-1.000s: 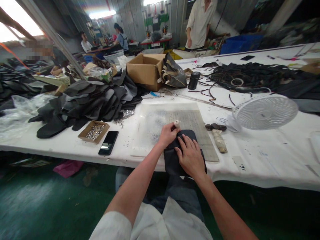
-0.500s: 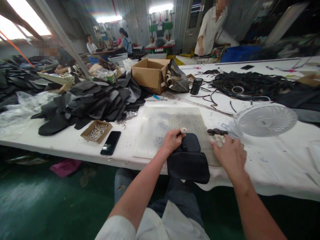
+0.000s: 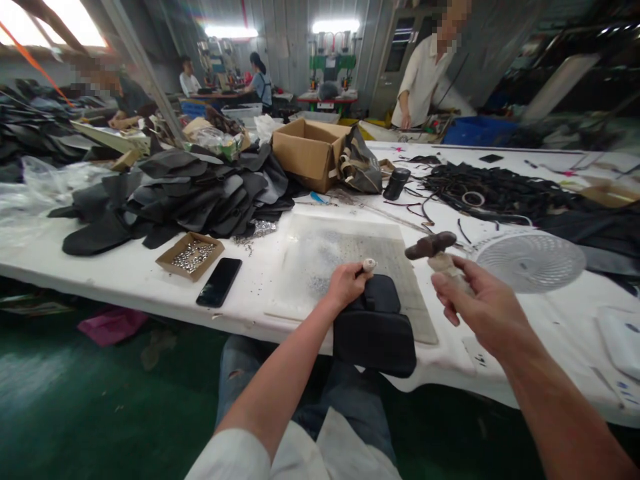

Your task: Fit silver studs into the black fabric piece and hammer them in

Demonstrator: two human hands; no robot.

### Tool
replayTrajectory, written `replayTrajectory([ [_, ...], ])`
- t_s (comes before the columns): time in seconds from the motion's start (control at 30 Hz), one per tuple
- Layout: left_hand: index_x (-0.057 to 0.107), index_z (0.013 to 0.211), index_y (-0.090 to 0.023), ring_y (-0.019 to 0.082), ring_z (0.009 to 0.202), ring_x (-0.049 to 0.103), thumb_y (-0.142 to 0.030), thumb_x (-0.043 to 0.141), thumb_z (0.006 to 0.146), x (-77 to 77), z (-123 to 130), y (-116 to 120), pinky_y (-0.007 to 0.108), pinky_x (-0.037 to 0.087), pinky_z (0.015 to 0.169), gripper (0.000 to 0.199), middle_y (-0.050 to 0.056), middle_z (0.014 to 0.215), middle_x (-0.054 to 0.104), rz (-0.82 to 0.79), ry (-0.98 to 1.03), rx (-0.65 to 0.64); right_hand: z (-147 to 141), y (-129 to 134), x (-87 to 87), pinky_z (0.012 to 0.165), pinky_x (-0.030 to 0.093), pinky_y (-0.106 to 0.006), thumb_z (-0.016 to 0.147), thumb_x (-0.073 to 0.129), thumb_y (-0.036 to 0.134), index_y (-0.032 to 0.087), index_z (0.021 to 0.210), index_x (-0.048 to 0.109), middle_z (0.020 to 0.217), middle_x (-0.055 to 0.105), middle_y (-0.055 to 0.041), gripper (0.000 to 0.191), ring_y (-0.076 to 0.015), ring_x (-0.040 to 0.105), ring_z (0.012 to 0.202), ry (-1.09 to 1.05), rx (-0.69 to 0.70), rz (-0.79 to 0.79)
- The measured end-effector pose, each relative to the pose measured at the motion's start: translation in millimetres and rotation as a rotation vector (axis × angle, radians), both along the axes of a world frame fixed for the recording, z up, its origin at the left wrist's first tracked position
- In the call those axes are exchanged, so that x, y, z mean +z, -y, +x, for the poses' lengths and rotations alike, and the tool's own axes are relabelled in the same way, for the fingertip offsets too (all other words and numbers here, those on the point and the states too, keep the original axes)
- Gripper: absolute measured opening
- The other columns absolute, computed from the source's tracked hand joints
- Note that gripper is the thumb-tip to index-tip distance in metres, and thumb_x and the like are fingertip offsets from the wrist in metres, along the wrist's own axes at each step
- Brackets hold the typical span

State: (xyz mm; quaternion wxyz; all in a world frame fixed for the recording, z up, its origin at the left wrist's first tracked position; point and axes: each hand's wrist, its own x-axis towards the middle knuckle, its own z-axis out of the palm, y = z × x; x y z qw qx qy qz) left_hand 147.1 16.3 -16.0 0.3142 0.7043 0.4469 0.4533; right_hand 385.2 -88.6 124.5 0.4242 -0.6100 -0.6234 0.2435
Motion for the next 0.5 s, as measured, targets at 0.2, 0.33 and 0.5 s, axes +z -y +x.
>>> replayTrajectory([
  [0.2, 0.081, 0.086, -0.023, 0.026, 0.077, 0.071, -0.028, 0.073, 0.099, 3.1, -0.9, 1.6, 0.032, 0.045, 0.073, 0.016, 0.005, 0.082, 0.080, 0.011, -0.024, 0.015, -58.4, 1.2, 14.6, 0.066, 0.056, -0.037, 0.108, 0.059, 0.057, 0.015, 0.162, 0.066, 0.101, 0.085, -0.0158, 0.068, -0.0272, 0.076, 0.071, 0.454, -0.015, 0.265],
  [0.33, 0.082, 0.084, -0.023, 0.025, 0.076, 0.070, -0.031, 0.075, 0.098, 1.0, -0.7, 2.1, 0.033, 0.045, 0.072, 0.017, 0.007, 0.082, 0.081, 0.005, -0.056, 0.037, -62.7, -26.0, -1.1, 0.070, 0.058, -0.037, 0.107, 0.060, 0.051, 0.013, 0.158, 0.069, 0.111, 0.087, -0.0171, 0.064, -0.0279, 0.078, 0.077, 0.506, 0.100, 0.062],
  [0.5, 0.084, 0.088, -0.024, 0.028, 0.082, 0.073, -0.030, 0.077, 0.098, -2.9, 0.2, 0.0, 0.034, 0.048, 0.076, 0.014, 0.009, 0.089, 0.083, 0.015, -0.078, 0.043, -49.2, -17.0, 69.8, 0.056, 0.050, -0.032, 0.108, 0.067, 0.055, 0.024, 0.165, 0.065, 0.074, 0.076, -0.0018, 0.065, -0.0181, 0.062, 0.053, 0.401, 0.022, 0.112],
])
